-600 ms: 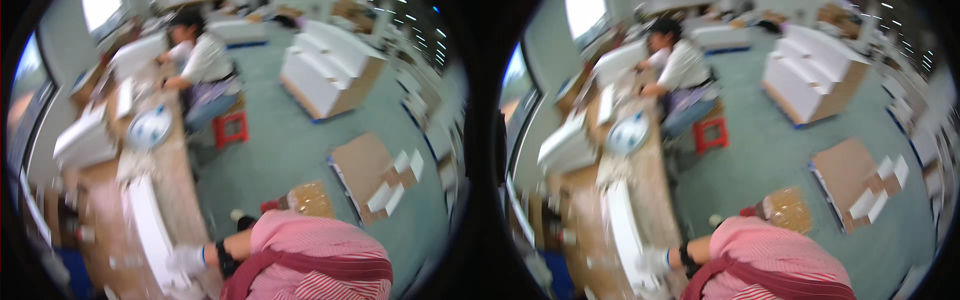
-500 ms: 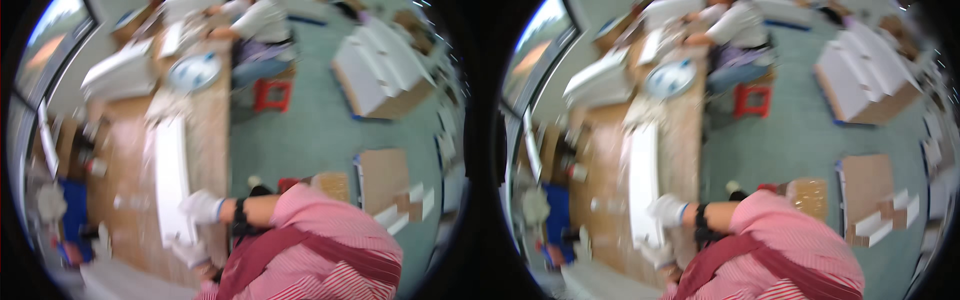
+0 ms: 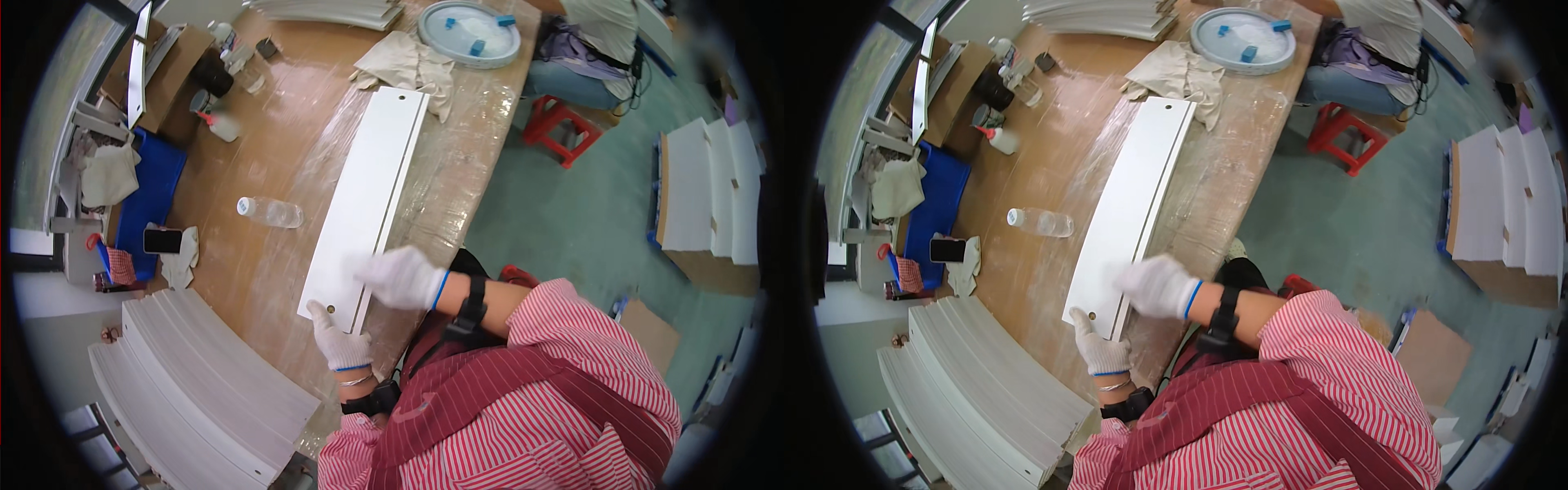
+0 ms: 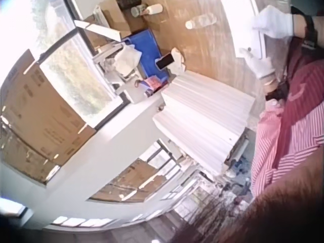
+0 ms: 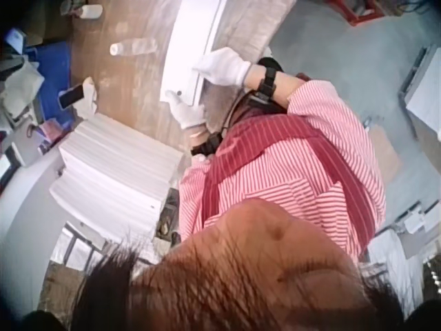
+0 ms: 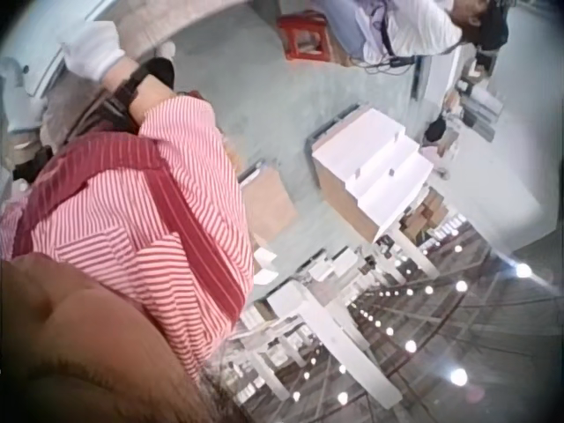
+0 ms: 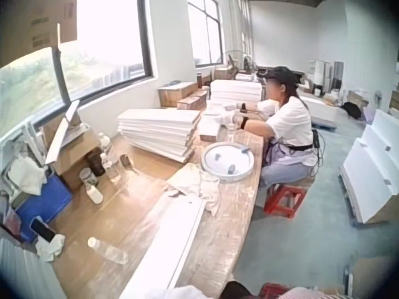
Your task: Applying glue or sealant to the edges of white furniture panels and wiping them.
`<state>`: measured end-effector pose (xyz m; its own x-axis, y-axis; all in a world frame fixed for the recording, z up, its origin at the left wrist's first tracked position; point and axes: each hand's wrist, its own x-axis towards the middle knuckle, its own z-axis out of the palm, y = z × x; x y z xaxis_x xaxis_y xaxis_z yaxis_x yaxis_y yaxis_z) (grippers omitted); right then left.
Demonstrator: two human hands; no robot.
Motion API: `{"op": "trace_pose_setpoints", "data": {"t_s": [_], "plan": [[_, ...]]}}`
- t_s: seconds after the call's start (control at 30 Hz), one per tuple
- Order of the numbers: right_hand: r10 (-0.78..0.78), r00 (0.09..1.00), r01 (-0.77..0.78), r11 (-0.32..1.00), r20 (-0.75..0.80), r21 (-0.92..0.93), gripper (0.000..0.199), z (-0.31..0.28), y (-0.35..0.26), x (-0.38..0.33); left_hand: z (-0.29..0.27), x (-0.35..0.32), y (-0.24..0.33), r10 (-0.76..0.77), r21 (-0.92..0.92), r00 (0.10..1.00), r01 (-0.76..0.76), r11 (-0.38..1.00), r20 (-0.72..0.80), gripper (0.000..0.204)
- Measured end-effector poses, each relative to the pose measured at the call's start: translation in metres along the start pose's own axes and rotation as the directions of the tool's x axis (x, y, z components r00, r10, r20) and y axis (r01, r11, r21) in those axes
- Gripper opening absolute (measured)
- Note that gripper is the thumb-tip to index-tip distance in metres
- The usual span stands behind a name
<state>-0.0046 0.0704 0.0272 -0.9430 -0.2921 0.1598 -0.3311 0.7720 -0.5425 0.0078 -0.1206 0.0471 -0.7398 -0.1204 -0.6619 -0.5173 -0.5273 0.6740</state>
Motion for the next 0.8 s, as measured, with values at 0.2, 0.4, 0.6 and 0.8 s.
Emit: {"op": "trace_pose_setpoints", "data": {"t_s": [0.2,0.4,0.6,0.8], "plan": [[0.337,0.872,-0.357,0.934,-0.355,0.011,0.020,-0.050,0.157,0.055,-0.008,0.017,-0.012,0.089,0.025,0.983,-0.086,0.996,-0.159,0.052],[-0.054,0.984,0.054,0.999,-0.170,-0.002,0.012,-0.037,0.104,0.073,-0.012,0.054,-0.022,0.187,0.146,0.916,-0.143,0.979,-0.356,0.037],[0.023,0.990,-0.029,0.999,0.137,0.044,0.012,0.003,0.132,0.062,-0.021,0.068,-0.036,0.320,0.286,0.853,-0.213,0.934,-0.412,0.036],[0.341,0.793,-0.423,0.904,-0.505,-0.054,0.018,-0.112,0.305,0.106,-0.022,0.073,-0.034,0.377,0.353,0.818,-0.231,0.907,-0.434,0.041]]}}
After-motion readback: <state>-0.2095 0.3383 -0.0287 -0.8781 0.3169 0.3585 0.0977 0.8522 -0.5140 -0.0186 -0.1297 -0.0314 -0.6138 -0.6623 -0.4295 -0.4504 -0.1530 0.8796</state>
